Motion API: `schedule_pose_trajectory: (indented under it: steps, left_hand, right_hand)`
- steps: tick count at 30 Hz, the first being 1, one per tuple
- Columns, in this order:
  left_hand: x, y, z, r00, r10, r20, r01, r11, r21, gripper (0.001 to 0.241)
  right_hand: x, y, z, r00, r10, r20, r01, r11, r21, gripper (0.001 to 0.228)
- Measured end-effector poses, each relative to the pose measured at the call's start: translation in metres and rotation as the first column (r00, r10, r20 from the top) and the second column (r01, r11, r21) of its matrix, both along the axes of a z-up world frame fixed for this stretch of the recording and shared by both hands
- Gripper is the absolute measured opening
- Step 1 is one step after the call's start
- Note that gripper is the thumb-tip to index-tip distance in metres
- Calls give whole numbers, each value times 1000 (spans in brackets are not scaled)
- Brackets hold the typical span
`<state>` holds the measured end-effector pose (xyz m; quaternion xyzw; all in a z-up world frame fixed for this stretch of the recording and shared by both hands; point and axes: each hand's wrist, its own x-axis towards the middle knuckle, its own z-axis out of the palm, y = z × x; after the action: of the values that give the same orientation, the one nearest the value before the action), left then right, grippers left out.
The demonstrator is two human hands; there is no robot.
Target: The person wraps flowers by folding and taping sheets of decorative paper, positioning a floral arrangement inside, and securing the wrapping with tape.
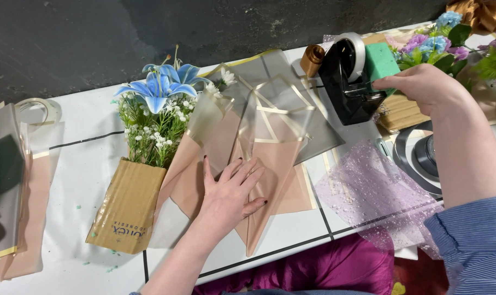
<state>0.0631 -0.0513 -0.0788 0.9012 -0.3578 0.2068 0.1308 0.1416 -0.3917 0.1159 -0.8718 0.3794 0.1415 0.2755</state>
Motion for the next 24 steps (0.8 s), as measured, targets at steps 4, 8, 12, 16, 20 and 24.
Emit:
schedule_pose_trajectory:
  steps: [4, 8, 12, 16, 20, 24]
  left_hand:
    - [1, 0, 6, 999, 22, 43, -23, 1000, 15, 62]
    - [1, -1, 5, 999, 22, 48, -23, 1000, 15, 63]
    - [1, -1, 5, 999, 36, 30, -36, 999, 13, 64]
    - [0, 0, 5, 999, 32, 32, -32, 999, 11, 63]
    - [1, -1, 5, 999, 31, 21, -32, 999, 17, 64]
    - [1, -1, 5, 999, 37, 22, -37, 999, 23, 63]
  right_hand:
    - [-1, -4, -5, 1000, -1, 14, 2, 1000, -27, 37]
    - [-15, 8, 1, 998, -10, 56, 11, 1000, -12, 36]
    - [-25, 10, -3, 996, -36, 81, 34, 999, 15, 39]
    - [-26, -10, -25, 988, 7, 152, -5, 1000, -13, 39]
    - [-33, 11, -14, 988, -106, 110, 98, 992, 76, 33]
    - [-36, 11, -22, 979, -131, 159, 114, 987, 114, 31]
